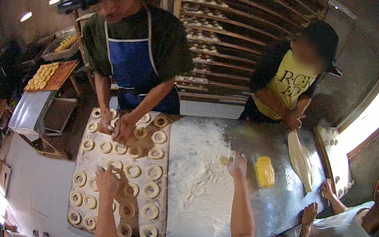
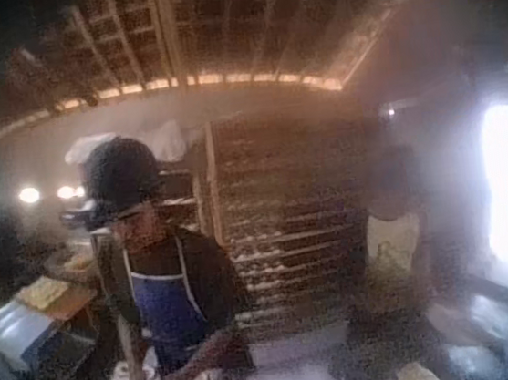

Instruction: The person shapes small dough pieces into rings by hand and places them on a wooden board. A coworker assists by rolling dough and arranging pieces nearby. The shaped dough rings accumulate on the board as the task progresses.

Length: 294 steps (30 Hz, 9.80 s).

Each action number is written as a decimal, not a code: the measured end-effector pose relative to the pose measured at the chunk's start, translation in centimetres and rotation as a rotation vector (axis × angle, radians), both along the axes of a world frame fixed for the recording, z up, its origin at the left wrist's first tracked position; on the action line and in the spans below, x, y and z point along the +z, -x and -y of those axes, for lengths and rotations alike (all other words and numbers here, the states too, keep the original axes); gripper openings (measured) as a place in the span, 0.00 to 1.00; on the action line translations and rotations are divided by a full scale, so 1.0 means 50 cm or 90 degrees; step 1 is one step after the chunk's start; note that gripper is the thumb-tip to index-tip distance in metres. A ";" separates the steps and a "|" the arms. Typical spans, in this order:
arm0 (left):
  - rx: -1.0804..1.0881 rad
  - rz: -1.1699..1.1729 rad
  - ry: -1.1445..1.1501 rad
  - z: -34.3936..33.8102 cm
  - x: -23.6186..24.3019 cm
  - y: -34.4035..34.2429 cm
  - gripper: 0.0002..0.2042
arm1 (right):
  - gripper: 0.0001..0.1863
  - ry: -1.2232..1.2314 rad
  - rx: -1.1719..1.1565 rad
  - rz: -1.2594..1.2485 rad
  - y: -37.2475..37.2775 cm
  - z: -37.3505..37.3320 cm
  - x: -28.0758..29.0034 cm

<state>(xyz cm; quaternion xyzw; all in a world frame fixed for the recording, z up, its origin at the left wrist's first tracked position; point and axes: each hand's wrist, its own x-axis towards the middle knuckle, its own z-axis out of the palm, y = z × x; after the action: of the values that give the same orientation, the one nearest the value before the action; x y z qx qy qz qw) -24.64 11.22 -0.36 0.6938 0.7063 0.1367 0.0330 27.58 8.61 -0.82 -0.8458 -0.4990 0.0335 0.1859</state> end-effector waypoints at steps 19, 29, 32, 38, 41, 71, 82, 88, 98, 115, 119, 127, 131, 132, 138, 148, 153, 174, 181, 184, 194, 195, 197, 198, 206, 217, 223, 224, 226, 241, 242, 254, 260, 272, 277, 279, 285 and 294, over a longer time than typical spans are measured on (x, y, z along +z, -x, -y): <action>-0.230 0.655 0.132 0.236 0.212 -0.651 0.21 | 0.26 -0.085 0.450 -0.534 0.018 0.182 0.226; -0.267 0.463 -0.126 0.278 0.236 -0.671 0.19 | 0.32 -0.247 0.325 -0.780 0.093 0.186 0.174; -0.249 0.322 -0.375 0.285 0.212 -0.666 0.29 | 0.27 -0.168 0.537 -0.834 0.097 0.190 0.151; -0.263 1.072 0.041 0.306 0.204 -0.582 0.20 | 0.22 -0.073 0.546 -1.423 0.131 0.208 0.179; -0.314 1.226 0.064 0.309 0.201 -0.550 0.16 | 0.26 -0.135 0.345 -0.972 0.203 0.204 0.196; -0.016 0.497 -0.052 -0.058 0.101 0.267 0.12 | 0.37 0.059 0.562 -0.818 1.046 -0.192 0.067; 0.141 0.284 0.108 -0.188 0.130 0.343 0.25 | 0.48 0.192 0.368 -0.444 1.143 -0.288 0.139; 0.255 0.177 0.149 -0.150 0.145 0.433 0.29 | 0.42 0.024 0.317 -0.269 1.035 -0.240 0.218; 0.337 0.305 -0.050 0.258 -0.033 0.768 0.17 | 0.22 -0.234 0.116 -0.201 0.562 0.055 0.274; 0.650 0.968 0.257 0.939 -0.552 0.431 0.10 | 0.04 -0.353 -0.014 -0.315 0.230 0.594 0.135; 0.587 0.947 0.266 1.033 -0.553 0.335 0.12 | 0.05 -0.359 0.045 -0.376 0.232 0.720 0.088; 0.565 1.010 -0.154 0.686 -0.388 0.295 0.16 | 0.04 -0.365 -0.021 -0.498 0.177 0.822 0.017; 0.709 0.778 -0.186 0.443 -0.238 0.243 0.21 | 0.02 -0.357 0.010 -0.359 0.122 0.807 -0.055; 0.797 0.633 -0.110 0.409 -0.213 0.216 0.21 | 0.02 -0.372 -0.010 -0.374 0.107 0.800 -0.075; 0.902 0.251 -0.178 0.398 -0.142 0.120 0.19 | 0.11 -0.455 -0.100 -0.095 0.043 0.734 -0.138; 0.927 0.228 -0.124 0.370 -0.187 0.136 0.20 | 0.15 -0.303 -0.202 0.065 0.086 0.663 -0.117; 0.925 0.170 -0.191 0.372 -0.192 0.134 0.19 | 0.14 -0.341 -0.177 0.136 0.079 0.670 -0.127; 0.841 0.323 -0.055 0.401 -0.109 0.110 0.18 | 0.15 -0.143 -0.253 0.144 0.104 0.651 -0.114; 0.856 0.388 -0.014 0.368 -0.142 0.121 0.18 | 0.13 -0.107 -0.265 0.134 0.110 0.653 -0.087; 0.864 0.429 -0.070 0.373 -0.125 0.115 0.15 | 0.14 -0.113 -0.263 0.121 0.118 0.656 -0.066; 0.824 0.423 -0.008 0.397 -0.078 0.104 0.14 | 0.12 -0.125 -0.280 0.125 0.132 0.650 -0.051; 0.851 0.483 -0.004 0.390 -0.082 0.110 0.14 | 0.11 -0.118 -0.286 0.121 0.132 0.650 -0.051; 0.852 0.479 -0.004 0.388 -0.096 0.117 0.13 | 0.11 -0.130 -0.274 0.130 0.131 0.651 -0.053; 0.825 0.418 -0.010 0.389 -0.103 0.115 0.12 | 0.11 -0.137 -0.269 0.134 0.132 0.651 -0.053; 0.814 0.395 -0.006 0.392 -0.080 0.100 0.10 | 0.10 -0.116 -0.271 0.127 0.129 0.649 -0.059; 0.809 0.678 -0.107 0.398 -0.072 0.093 0.10 | 0.11 -0.102 -0.289 0.117 0.134 0.649 -0.050; 0.808 0.347 0.017 0.405 -0.057 0.087 0.11 | 0.11 -0.099 -0.277 0.125 0.131 0.651 -0.052; 0.801 0.369 0.020 0.407 -0.055 0.088 0.11 | 0.11 -0.102 -0.275 0.126 0.130 0.651 -0.054; 0.792 0.403 0.025 0.409 -0.055 0.093 0.10 | 0.11 -0.100 -0.277 0.126 0.129 0.652 -0.057; 0.794 0.368 0.007 0.399 -0.090 0.105 0.11 | 0.10 -0.122 -0.276 0.097 0.134 0.654 -0.041; 0.791 0.366 0.009 0.402 -0.082 0.102 0.11 | 0.10 -0.127 -0.269 0.102 0.133 0.654 -0.043; 0.744 0.365 0.005 0.421 -0.042 0.087 0.11 | 0.10 -0.091 -0.279 0.112 0.134 0.651 -0.040; 0.768 0.350 -0.015 0.409 -0.067 0.094 0.10 | 0.10 -0.101 -0.283 0.117 0.133 0.651 -0.045; 0.804 0.356 -0.023 0.404 -0.063 0.092 0.10 | 0.11 -0.086 -0.290 0.120 0.122 0.647 -0.063; 0.803 0.391 -0.082 0.399 -0.083 0.097 0.09 | 0.13 -0.078 -0.283 0.114 0.117 0.644 -0.068; 0.816 0.349 -0.075 0.395 -0.091 0.100 0.08 | 0.13 -0.068 -0.287 0.118 0.116 0.643 -0.069; 0.809 0.349 -0.073 0.394 -0.104 0.106 0.09 | 0.13 -0.062 -0.292 0.127 0.118 0.643 -0.067; 0.833 0.370 -0.074 0.384 -0.101 0.107 0.08 | 0.13 -0.049 -0.295 0.141 0.116 0.642 -0.069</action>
<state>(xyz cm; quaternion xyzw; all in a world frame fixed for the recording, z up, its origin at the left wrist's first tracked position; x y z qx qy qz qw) -30.01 -7.98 -5.43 0.0647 0.9317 0.3450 0.0937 21.80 -23.49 -4.27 -0.9282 -0.3102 -0.1217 0.1652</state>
